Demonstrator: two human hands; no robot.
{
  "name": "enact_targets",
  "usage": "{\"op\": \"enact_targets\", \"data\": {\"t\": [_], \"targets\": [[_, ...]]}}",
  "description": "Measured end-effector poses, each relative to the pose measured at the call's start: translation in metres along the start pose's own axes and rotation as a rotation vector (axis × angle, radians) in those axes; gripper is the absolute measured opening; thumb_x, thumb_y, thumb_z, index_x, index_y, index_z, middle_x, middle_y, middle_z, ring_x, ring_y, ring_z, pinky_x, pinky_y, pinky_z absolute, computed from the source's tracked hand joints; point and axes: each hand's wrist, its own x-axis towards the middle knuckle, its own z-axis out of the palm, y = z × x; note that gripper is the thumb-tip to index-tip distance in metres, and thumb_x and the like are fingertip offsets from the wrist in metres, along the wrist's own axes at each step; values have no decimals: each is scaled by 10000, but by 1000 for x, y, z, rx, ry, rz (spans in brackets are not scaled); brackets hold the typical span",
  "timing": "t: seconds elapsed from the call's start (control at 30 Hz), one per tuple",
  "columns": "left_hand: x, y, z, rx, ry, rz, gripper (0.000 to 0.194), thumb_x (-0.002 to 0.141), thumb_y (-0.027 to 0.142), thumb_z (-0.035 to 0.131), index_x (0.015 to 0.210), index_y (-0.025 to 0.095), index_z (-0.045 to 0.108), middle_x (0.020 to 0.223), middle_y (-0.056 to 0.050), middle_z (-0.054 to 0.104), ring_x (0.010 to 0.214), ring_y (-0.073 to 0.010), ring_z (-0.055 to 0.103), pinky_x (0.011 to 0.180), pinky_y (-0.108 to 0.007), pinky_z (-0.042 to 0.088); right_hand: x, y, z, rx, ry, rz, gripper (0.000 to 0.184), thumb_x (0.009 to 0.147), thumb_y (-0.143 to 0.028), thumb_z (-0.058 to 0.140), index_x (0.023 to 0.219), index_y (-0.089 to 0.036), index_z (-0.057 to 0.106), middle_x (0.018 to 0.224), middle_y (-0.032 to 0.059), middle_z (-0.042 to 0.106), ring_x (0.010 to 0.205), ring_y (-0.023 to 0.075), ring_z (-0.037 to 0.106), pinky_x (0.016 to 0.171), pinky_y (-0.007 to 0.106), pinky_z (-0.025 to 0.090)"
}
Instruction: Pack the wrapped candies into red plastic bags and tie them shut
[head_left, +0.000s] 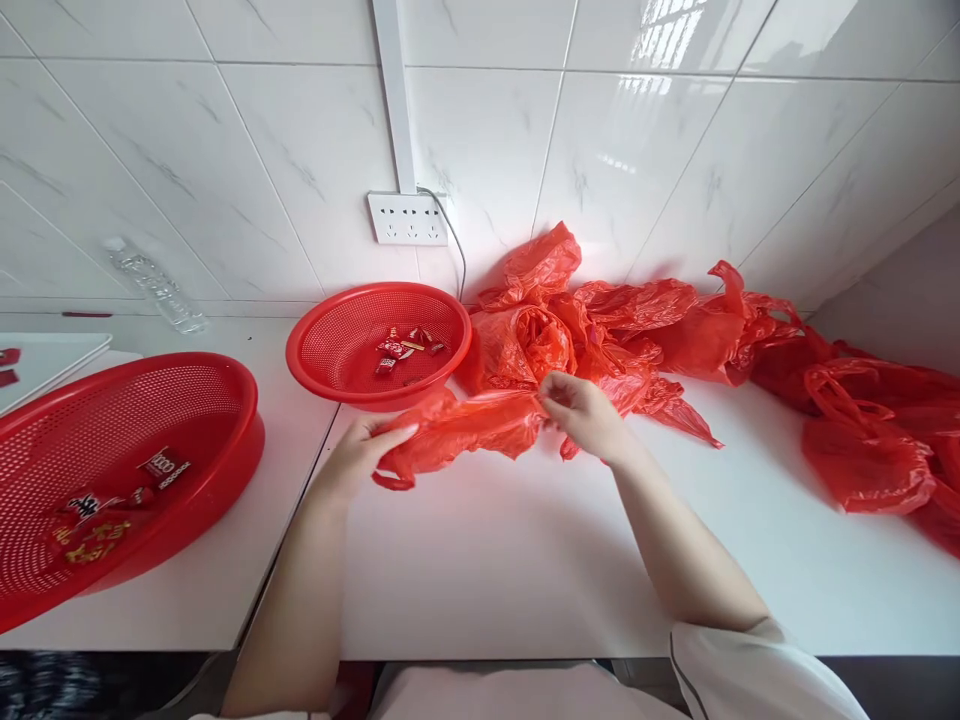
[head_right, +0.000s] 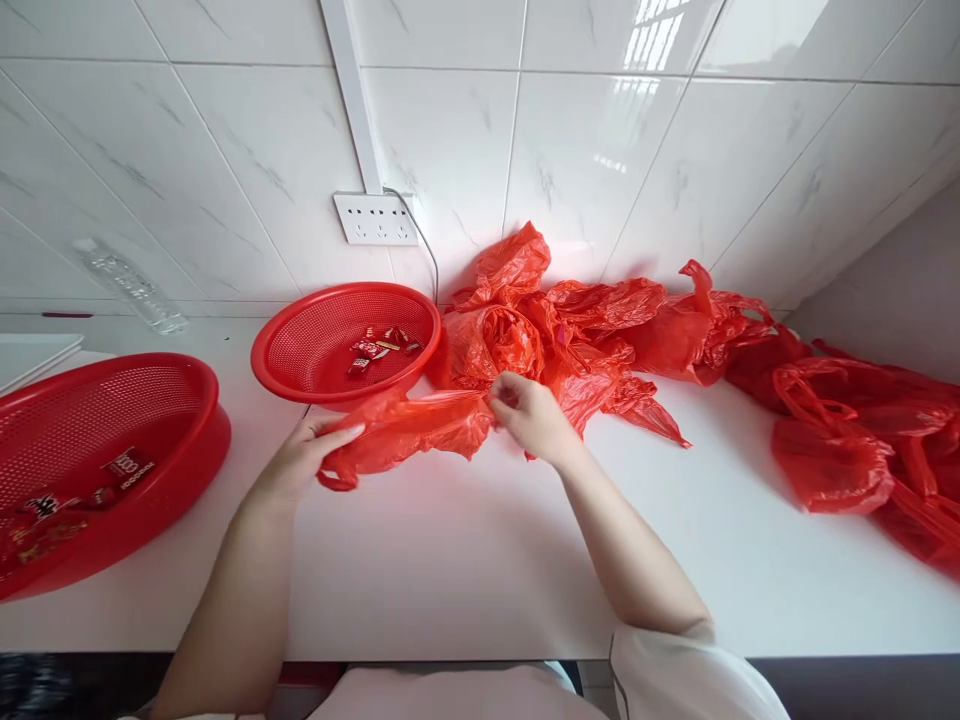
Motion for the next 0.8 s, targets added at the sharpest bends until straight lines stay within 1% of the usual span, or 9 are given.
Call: {"op": "enact_targets", "data": {"t": [0.07, 0.13, 0.27, 0.3, 0.37, 0.43, 0.53, 0.7, 0.8], "targets": [[-4, 6, -18, 133, -35, -115, 381, 795, 511, 657, 887, 146, 715, 682, -44, 680, 603, -209, 675, 548, -333, 578, -3, 0, -19, -134, -79, 122, 137, 813, -222, 532, 699, -205, 458, 617, -33, 516, 535, 108, 568, 472, 214, 420], [-13, 13, -25, 375, -49, -98, 413, 771, 520, 684, 966, 159, 727, 804, -72, 728, 762, -259, 712, 652, -352, 586, -8, -1, -29, -293, -206, 184, 114, 791, -208, 554, 698, -207, 488, 623, -27, 550, 485, 96, 534, 400, 205, 350], [-37, 36, -1, 796, 237, 414, 446, 825, 401, 657, 1244, 250, 629, 1256, -64, 651, 1199, -278, 589, 938, -359, 514, -14, -7, -28, -453, -246, 79, 51, 815, -193, 531, 785, -223, 559, 683, -32, 631, 508, 90, 538, 434, 207, 361], [-40, 42, 11, 827, 219, 519, 339, 903, 334, 562, 1227, 263, 633, 1282, -50, 635, 1222, -244, 573, 994, -348, 477, -14, -10, -26, -440, -239, 50, 55, 828, -201, 523, 795, -227, 560, 693, -35, 636, 532, 95, 555, 455, 208, 378], [-40, 52, 34, 847, -14, 668, 262, 952, 233, 452, 1086, 265, 675, 1186, -27, 675, 1113, -194, 627, 963, -304, 476, -14, -15, -23, -396, -245, 19, 59, 850, -226, 519, 806, -227, 558, 710, -35, 640, 551, 100, 572, 473, 213, 395], [-28, 55, 51, 951, -141, 585, 303, 929, 138, 406, 1043, 241, 668, 1010, -37, 718, 908, -189, 678, 835, -304, 505, -12, -19, -23, -369, -253, -18, 64, 863, -237, 521, 816, -224, 564, 702, -34, 633, 533, 98, 566, 476, 216, 396], [0, 44, 61, 1229, -253, 244, 247, 783, 32, 480, 831, 184, 669, 652, -55, 664, 577, -220, 628, 619, -333, 466, -11, -25, -26, -427, -249, -83, 95, 875, -206, 512, 814, -221, 583, 676, -32, 608, 524, 100, 551, 488, 221, 390], [23, 13, 70, 1221, -213, 138, 140, 645, 64, 626, 744, 161, 642, 689, -117, 660, 664, -305, 646, 638, -377, 443, -24, -45, -9, -534, 22, -346, 96, 913, -181, 540, 978, -204, 606, 982, 57, 644, 787, 157, 636, 658, 264, 480], [23, -2, 80, 1123, -196, 113, 101, 693, 151, 628, 605, 179, 588, 616, -102, 617, 668, -305, 633, 671, -390, 440, -26, -52, 28, -478, -192, -526, 170, 971, -138, 439, 1057, -179, 580, 1009, 72, 665, 852, 152, 648, 737, 258, 501]]}}
